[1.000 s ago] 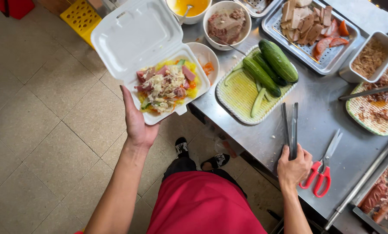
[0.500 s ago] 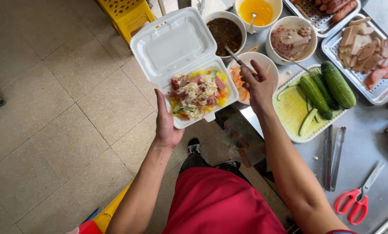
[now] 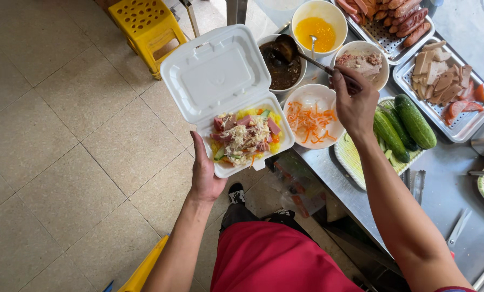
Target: The person cuts a bread roll, spreads pâté and sauce inside, and adds meat and vegetables; then the person scoops sticky rice into a container and tops it with sauce, meat, and vegetables.
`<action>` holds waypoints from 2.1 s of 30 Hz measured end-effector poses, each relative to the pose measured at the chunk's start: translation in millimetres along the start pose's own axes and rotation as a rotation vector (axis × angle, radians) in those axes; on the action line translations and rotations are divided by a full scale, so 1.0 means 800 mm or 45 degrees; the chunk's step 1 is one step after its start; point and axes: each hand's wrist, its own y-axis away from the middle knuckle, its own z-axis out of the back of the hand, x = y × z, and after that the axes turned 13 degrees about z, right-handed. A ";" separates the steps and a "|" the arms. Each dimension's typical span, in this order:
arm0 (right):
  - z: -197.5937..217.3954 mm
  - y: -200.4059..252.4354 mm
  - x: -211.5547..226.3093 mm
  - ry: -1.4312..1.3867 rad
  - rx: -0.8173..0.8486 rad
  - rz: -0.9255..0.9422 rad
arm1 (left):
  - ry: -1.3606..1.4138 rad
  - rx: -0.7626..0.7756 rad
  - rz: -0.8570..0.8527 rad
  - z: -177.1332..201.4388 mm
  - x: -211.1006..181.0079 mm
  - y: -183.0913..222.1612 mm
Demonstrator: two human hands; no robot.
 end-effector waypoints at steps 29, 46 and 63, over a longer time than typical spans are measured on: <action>0.162 0.067 0.086 -0.776 -0.203 -0.035 | 0.246 -0.220 -0.352 -0.051 0.049 -0.030; 0.228 0.164 0.024 -0.680 -0.139 0.064 | 0.363 -0.099 -0.314 -0.109 0.024 0.054; 0.226 0.193 0.134 -0.282 -0.036 0.497 | 0.448 -0.067 -0.322 -0.103 0.010 0.027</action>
